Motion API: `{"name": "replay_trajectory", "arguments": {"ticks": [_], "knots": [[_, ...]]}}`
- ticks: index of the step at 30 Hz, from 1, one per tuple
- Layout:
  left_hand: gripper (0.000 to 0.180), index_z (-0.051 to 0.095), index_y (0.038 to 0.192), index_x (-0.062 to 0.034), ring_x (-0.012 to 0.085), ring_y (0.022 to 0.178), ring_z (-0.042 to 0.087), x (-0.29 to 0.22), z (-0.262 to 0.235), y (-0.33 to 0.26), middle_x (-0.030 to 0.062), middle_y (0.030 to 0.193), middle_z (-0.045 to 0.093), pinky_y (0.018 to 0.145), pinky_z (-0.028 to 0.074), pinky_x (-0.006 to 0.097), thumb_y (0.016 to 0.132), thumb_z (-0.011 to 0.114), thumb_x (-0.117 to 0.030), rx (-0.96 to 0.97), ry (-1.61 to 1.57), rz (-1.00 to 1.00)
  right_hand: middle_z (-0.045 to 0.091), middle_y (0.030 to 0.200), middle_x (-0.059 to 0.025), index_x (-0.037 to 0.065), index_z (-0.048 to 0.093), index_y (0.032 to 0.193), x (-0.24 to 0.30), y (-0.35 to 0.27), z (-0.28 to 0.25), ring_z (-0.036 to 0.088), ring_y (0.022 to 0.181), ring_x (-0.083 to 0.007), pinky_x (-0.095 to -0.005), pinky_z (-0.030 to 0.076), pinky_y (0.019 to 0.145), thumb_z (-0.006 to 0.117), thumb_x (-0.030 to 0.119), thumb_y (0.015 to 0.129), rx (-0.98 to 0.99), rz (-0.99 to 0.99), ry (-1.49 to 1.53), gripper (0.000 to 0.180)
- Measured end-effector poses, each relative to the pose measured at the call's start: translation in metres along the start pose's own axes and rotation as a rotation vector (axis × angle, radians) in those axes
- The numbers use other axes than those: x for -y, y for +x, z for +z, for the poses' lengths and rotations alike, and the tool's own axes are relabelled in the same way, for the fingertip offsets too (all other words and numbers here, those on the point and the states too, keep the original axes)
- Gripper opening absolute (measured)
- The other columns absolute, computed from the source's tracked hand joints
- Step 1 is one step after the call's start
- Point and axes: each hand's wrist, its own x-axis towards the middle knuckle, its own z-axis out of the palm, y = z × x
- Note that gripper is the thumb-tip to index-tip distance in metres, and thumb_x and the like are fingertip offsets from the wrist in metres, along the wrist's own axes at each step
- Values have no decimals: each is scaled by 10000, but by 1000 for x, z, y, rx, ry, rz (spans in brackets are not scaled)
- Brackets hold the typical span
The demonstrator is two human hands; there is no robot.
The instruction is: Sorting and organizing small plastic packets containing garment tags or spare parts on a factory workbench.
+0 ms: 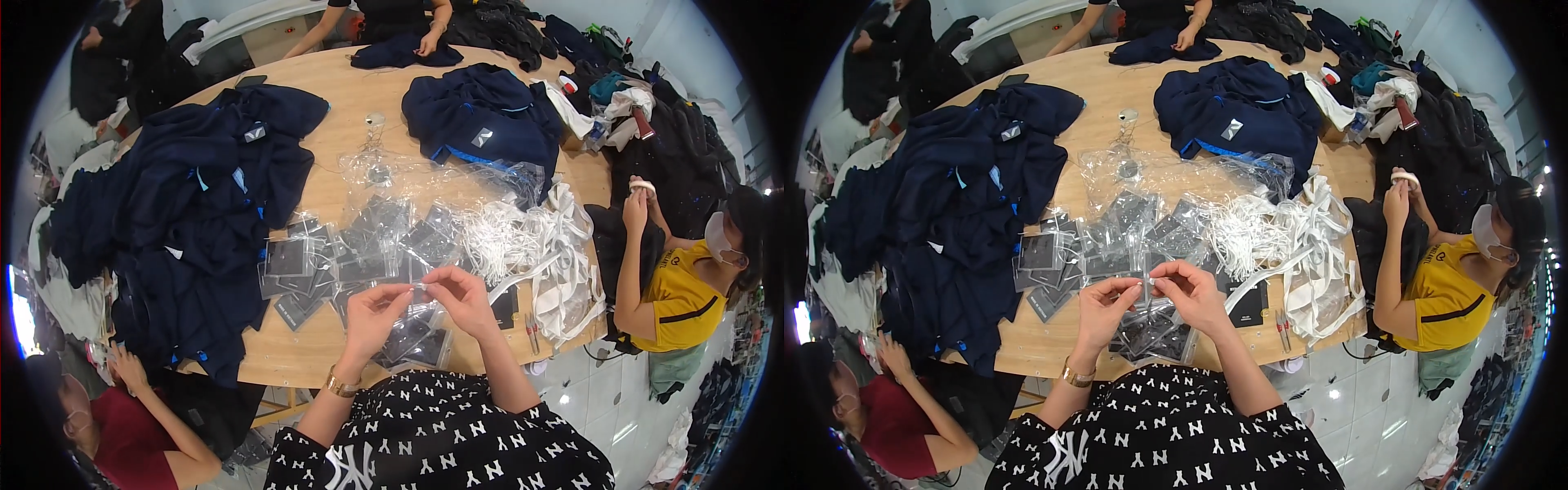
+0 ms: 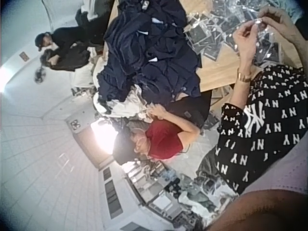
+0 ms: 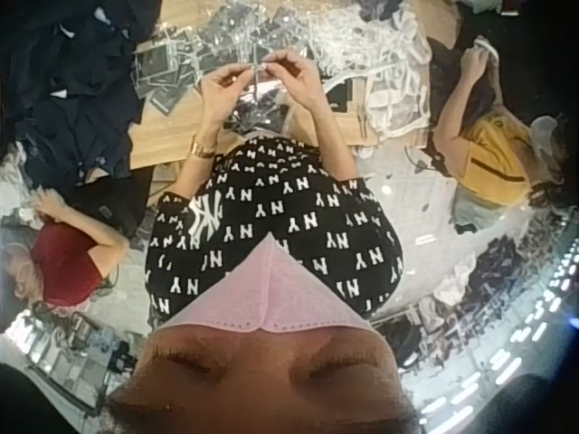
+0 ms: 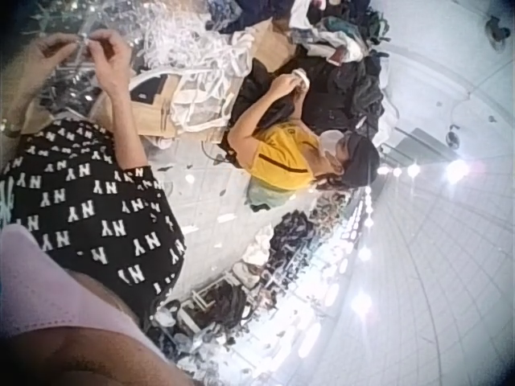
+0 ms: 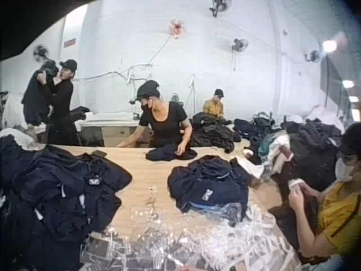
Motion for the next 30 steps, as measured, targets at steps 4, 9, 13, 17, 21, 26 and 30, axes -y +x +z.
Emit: {"name": "replay_trajectory", "arguments": {"ticks": [4, 9, 13, 17, 21, 26, 30], "knots": [[153, 651, 897, 5, 49, 632, 545, -2, -2, -1, 24, 785, 643, 563, 432, 179, 785, 632, -96, -15, 179, -14, 593, 865, -46, -22, 565, 938, 4, -1, 5, 573, 796, -108, -236, 470, 722, 545, -19, 816, -26, 33, 15, 124], [131, 673, 855, -52, 93, 591, 568, -8, 2, -3, 67, 787, 658, 547, 450, 222, 755, 644, -132, -41, 457, 111, 580, 837, -29, 0, 601, 914, 2, -3, 7, 557, 722, -74, -192, 456, 645, 548, -4, 816, -36, -28, -174, 111], [126, 672, 846, -52, 110, 583, 570, -7, 3, -4, 81, 786, 656, 545, 452, 228, 751, 645, -131, -49, 477, 130, 579, 822, -31, -3, 609, 902, 5, -3, 8, 540, 704, -70, -185, 437, 613, 553, -10, 806, -45, -77, -208, 112], [123, 670, 833, -47, 108, 580, 566, -7, 4, -4, 78, 780, 655, 548, 450, 226, 752, 643, -136, -49, 481, 115, 580, 854, -40, -10, 604, 906, 4, -3, 4, 550, 774, -86, -203, 444, 674, 556, -15, 802, -15, -61, -255, 114], [127, 668, 829, -46, 106, 582, 565, -6, 3, -4, 75, 770, 652, 553, 449, 225, 753, 643, -144, -51, 445, 108, 572, 820, -37, -5, 609, 903, 6, -2, 8, 547, 715, -77, -197, 452, 630, 554, -5, 804, -28, -74, -220, 113], [136, 666, 828, -37, 103, 602, 572, -5, 3, -4, 71, 769, 653, 558, 452, 226, 758, 641, -150, -46, 423, 100, 578, 837, -34, -15, 603, 908, 3, -2, 6, 564, 740, -79, -192, 458, 646, 547, -1, 815, -19, -28, -134, 109], [146, 663, 827, -29, 92, 616, 573, -2, 3, -3, 58, 763, 653, 561, 451, 222, 759, 646, -157, -43, 351, 49, 599, 827, -27, -17, 597, 920, -3, 0, 2, 578, 751, -77, -189, 463, 665, 553, 15, 824, 19, 14, -24, 110]]}}
